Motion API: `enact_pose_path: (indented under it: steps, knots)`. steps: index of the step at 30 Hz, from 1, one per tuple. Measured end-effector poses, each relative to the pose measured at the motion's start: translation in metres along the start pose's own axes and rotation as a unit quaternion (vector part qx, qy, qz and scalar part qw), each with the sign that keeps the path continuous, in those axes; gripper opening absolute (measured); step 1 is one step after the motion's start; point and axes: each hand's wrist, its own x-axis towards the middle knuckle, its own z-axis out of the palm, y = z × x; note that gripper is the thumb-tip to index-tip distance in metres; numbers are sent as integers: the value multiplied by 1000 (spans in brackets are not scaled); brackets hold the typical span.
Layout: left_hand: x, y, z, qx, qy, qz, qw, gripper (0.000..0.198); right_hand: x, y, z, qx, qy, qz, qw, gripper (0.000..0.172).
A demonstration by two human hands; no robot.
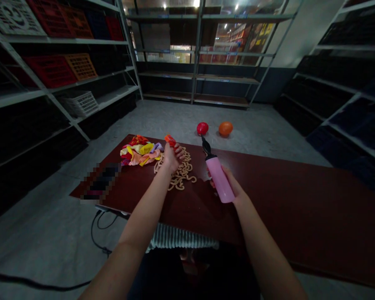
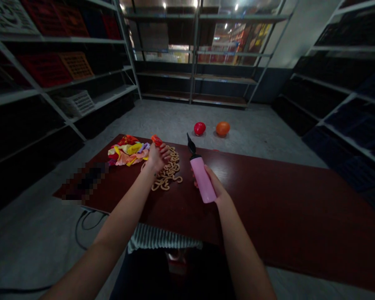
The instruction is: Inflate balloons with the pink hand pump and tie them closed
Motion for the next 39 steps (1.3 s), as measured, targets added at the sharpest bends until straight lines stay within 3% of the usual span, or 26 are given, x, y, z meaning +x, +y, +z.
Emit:
enact_pose_path:
  steps: [4, 8, 16, 27, 39]
  knots:
    - [2, -5, -12, -35, -10, 14, 999, 37, 1, 2, 1, 8, 17, 15, 1000, 38]
    - [-1, -1, -18, -8, -6, 60, 998, 23, -2, 3, 6, -7, -9, 33, 999, 38]
    - [-1, 0, -24, 41, -39, 124, 991, 31, -18, 10, 18, -115, -83, 55, 988, 40]
    - [-7, -2, -19, 40, -48, 126, 990, 31, -14, 13, 19, -119, -66, 60, 989, 37]
    - [-15, -15, -6, 70, -64, 118, 988, 33, -12, 12, 17, -93, -88, 49, 991, 42]
